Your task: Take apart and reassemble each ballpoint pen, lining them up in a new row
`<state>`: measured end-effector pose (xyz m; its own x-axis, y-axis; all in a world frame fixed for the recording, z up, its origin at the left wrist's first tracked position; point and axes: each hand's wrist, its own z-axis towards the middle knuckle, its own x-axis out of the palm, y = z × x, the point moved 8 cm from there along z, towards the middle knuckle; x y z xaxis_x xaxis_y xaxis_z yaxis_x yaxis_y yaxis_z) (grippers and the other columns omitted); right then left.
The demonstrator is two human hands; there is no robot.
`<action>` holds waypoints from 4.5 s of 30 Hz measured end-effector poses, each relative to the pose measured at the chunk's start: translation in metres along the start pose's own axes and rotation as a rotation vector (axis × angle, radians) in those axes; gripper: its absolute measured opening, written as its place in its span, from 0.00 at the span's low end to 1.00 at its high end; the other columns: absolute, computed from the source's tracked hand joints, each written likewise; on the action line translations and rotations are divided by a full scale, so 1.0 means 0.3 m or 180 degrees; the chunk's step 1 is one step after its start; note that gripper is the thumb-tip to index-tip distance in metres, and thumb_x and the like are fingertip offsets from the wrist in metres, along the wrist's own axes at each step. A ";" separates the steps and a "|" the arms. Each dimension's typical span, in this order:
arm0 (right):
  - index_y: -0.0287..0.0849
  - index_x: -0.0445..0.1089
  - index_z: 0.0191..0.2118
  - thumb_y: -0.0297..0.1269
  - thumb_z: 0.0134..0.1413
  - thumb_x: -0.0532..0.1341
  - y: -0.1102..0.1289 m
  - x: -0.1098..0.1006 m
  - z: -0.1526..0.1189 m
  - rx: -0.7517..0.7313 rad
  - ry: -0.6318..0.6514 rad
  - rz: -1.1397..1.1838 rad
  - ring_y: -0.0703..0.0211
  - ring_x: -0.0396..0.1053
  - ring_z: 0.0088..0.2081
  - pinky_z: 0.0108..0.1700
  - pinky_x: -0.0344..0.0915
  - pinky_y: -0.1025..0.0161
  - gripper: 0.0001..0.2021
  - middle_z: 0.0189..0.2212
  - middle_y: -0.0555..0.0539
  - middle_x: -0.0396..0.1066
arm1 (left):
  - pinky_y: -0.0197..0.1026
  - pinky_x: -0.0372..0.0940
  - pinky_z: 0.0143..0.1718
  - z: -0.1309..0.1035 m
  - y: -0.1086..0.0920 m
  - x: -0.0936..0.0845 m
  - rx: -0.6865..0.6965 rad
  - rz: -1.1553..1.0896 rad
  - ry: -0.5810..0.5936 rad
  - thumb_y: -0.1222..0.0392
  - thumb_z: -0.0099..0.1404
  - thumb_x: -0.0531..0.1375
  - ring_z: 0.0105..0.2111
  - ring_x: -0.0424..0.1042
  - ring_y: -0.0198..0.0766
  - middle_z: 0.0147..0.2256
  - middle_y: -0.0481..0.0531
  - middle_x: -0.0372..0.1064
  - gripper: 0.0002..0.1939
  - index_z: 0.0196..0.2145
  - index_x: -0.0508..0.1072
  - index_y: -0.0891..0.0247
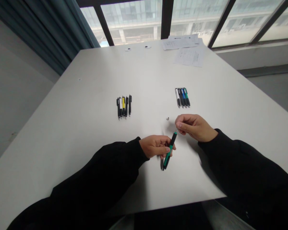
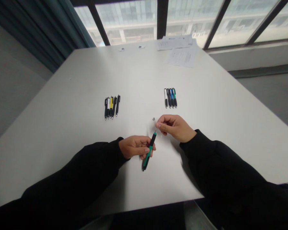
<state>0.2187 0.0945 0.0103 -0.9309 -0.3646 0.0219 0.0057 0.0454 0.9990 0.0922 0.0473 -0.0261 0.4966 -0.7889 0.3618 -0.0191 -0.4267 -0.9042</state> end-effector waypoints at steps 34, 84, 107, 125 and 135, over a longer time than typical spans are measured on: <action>0.39 0.71 0.25 0.42 0.46 0.70 0.015 0.029 -0.002 0.0107 0.0177 -0.0031 0.67 0.56 0.21 0.24 0.53 0.65 0.13 0.18 0.53 0.62 | 0.32 0.63 0.24 0.004 -0.001 -0.005 -0.0071 0.0046 -0.0020 0.51 0.59 0.66 0.22 0.66 0.27 0.30 0.52 0.71 0.19 0.41 0.72 0.69; 0.42 0.77 0.39 0.33 0.46 0.71 -0.020 0.025 0.011 0.0024 0.0307 0.0580 0.63 0.75 0.32 0.38 0.71 0.64 0.12 0.33 0.47 0.79 | 0.33 0.65 0.26 0.002 0.003 -0.001 0.0015 -0.0124 -0.0045 0.50 0.59 0.65 0.25 0.68 0.29 0.33 0.54 0.72 0.19 0.41 0.71 0.69; 0.44 0.72 0.47 0.32 0.41 0.73 -0.042 0.055 0.017 0.0375 0.0156 0.1216 0.64 0.72 0.29 0.35 0.69 0.65 0.23 0.27 0.52 0.75 | 0.33 0.64 0.25 0.009 -0.002 0.005 -0.0057 -0.0183 -0.0020 0.49 0.58 0.66 0.24 0.68 0.29 0.32 0.54 0.72 0.20 0.40 0.70 0.69; 0.44 0.72 0.49 0.38 0.43 0.72 -0.015 0.047 0.012 0.0265 0.0115 0.0912 0.57 0.74 0.36 0.41 0.70 0.59 0.23 0.36 0.46 0.77 | 0.34 0.66 0.26 0.012 -0.011 0.000 0.0008 -0.0145 -0.0038 0.48 0.58 0.65 0.24 0.69 0.29 0.31 0.53 0.72 0.20 0.39 0.70 0.69; 0.44 0.71 0.49 0.39 0.43 0.72 -0.014 0.050 0.013 0.0318 0.0110 0.0877 0.56 0.74 0.36 0.40 0.70 0.58 0.24 0.36 0.45 0.77 | 0.34 0.66 0.26 0.015 -0.011 -0.002 0.0043 -0.0174 -0.0056 0.47 0.57 0.66 0.23 0.69 0.29 0.31 0.53 0.72 0.21 0.38 0.70 0.68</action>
<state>0.2034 0.0924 0.0063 -0.8863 -0.3571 0.2949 0.2190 0.2379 0.9463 0.0960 0.0512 -0.0242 0.5119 -0.7566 0.4068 0.0202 -0.4628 -0.8862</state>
